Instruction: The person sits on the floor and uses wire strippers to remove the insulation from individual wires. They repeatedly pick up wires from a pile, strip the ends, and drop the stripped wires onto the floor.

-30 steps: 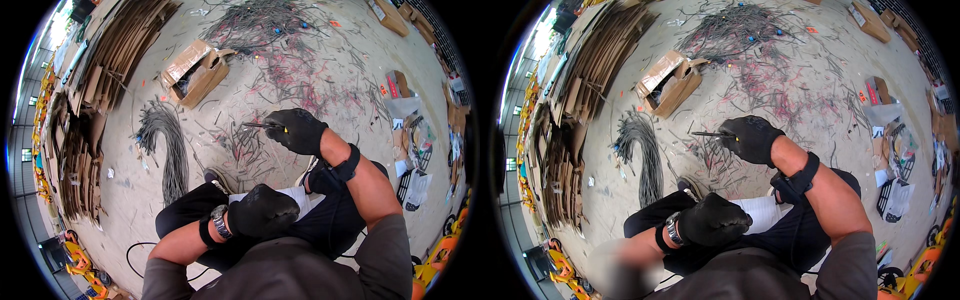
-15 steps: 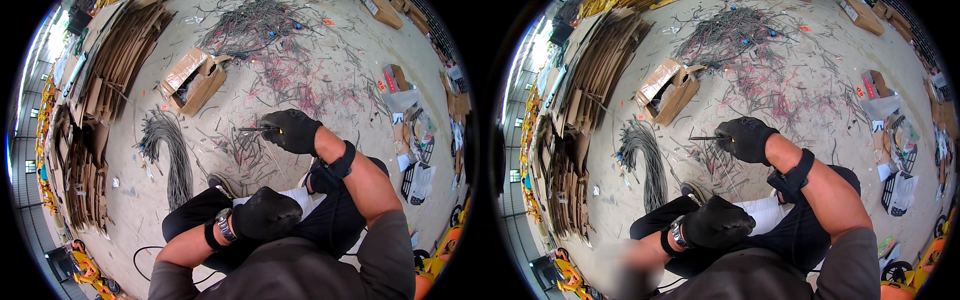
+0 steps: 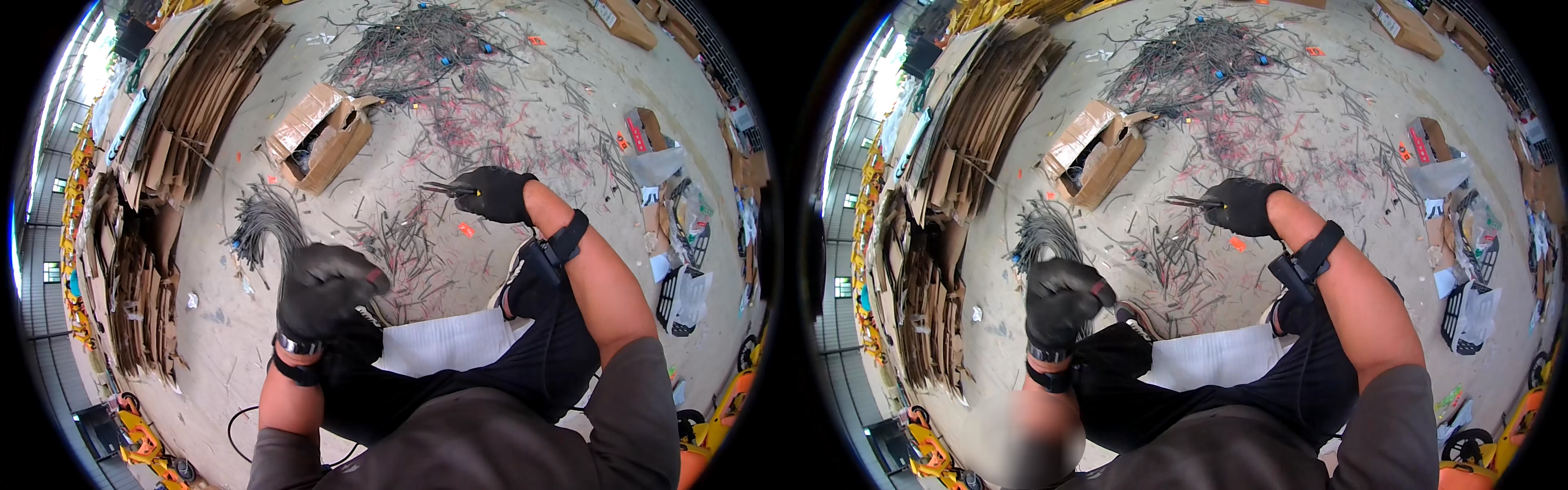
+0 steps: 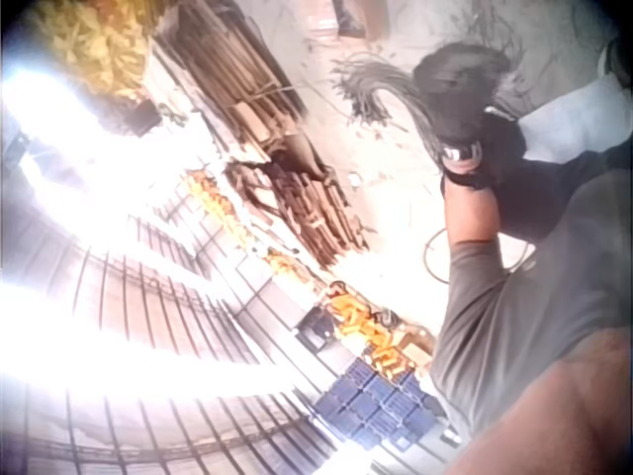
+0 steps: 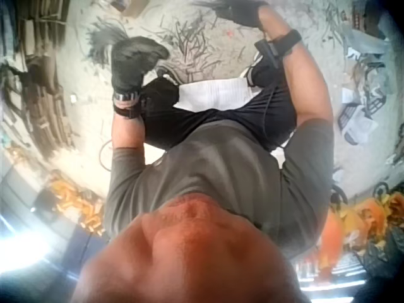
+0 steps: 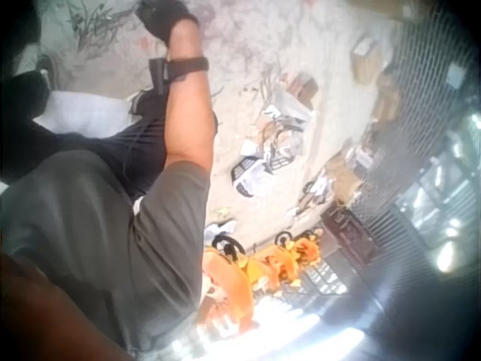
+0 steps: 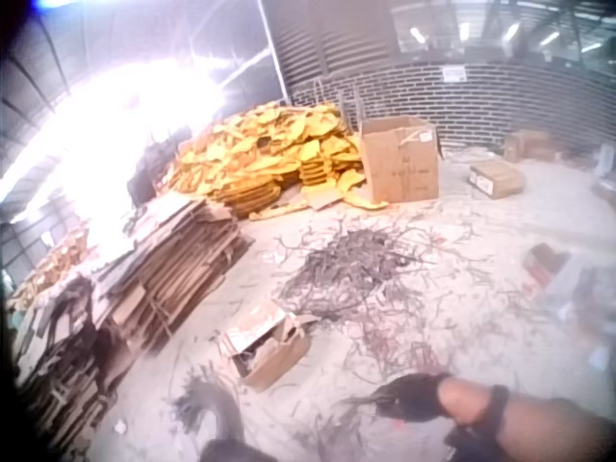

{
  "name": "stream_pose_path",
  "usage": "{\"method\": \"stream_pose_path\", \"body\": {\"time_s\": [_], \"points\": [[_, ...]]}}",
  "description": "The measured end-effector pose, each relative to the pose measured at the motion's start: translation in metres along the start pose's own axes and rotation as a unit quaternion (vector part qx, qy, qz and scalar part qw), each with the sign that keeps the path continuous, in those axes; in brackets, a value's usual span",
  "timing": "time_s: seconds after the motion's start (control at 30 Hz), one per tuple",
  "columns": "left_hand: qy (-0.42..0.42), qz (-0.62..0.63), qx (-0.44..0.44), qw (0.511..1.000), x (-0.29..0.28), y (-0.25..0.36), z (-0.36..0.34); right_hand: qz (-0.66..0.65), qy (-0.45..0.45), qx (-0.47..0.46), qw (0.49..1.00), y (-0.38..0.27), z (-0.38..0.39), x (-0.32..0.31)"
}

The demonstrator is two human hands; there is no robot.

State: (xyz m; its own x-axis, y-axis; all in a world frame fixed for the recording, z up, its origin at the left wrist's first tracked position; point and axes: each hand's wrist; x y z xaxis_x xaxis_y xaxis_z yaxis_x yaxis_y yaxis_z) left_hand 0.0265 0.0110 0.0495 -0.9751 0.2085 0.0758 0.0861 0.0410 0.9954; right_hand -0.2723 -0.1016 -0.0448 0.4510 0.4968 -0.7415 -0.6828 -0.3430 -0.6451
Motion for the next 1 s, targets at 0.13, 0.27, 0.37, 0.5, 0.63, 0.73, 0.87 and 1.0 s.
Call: {"method": "stream_pose_path", "body": {"time_s": [0.13, 0.27, 0.37, 0.5, 0.63, 0.73, 0.87, 1.0], "points": [[0.121, 0.007, -0.058, 0.991, -0.034, 0.009, -0.01, 0.059, 0.028, 0.037, 0.997, 0.006, -0.001, 0.002], [0.278, -0.041, 0.01, 0.96, -0.034, -0.017, -0.025, -0.024, -0.006, -0.035, 0.999, -0.015, -0.003, 0.012], [0.274, 0.045, -0.01, 0.961, -0.014, -0.027, -0.022, -0.19, -0.096, -0.05, 0.976, -0.056, -0.002, 0.032], [0.191, 0.051, -0.038, 0.98, 0.018, -0.028, -0.011, -0.286, -0.1, -0.023, 0.953, -0.101, 0.007, 0.059], [0.218, 0.119, -0.116, 0.962, 0.039, -0.033, 0.001, -0.235, -0.094, -0.108, 0.961, -0.101, 0.013, 0.072], [0.183, 0.099, -0.163, 0.964, 0.036, -0.028, 0.0, -0.11, -0.083, -0.144, 0.98, -0.103, 0.023, 0.07], [0.111, -0.035, -0.195, 0.974, 0.017, -0.01, -0.006, -0.068, -0.066, -0.198, 0.976, -0.112, 0.026, 0.006], [0.036, -0.118, -0.151, 0.981, 0.012, -0.005, -0.011, -0.187, 0.214, -0.184, 0.941, -0.103, 0.029, -0.026]]}}
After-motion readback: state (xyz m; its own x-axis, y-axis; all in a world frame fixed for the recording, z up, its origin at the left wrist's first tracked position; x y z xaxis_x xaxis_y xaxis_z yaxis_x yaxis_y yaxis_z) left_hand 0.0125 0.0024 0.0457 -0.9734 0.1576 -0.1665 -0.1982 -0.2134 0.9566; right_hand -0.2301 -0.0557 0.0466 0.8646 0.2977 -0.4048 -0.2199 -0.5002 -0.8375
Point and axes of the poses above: each hand's wrist, its own z-axis away from the middle knuckle, its own x-axis out of the palm, y = z × x, and after that the axes turned 11 degrees about y, right-handed
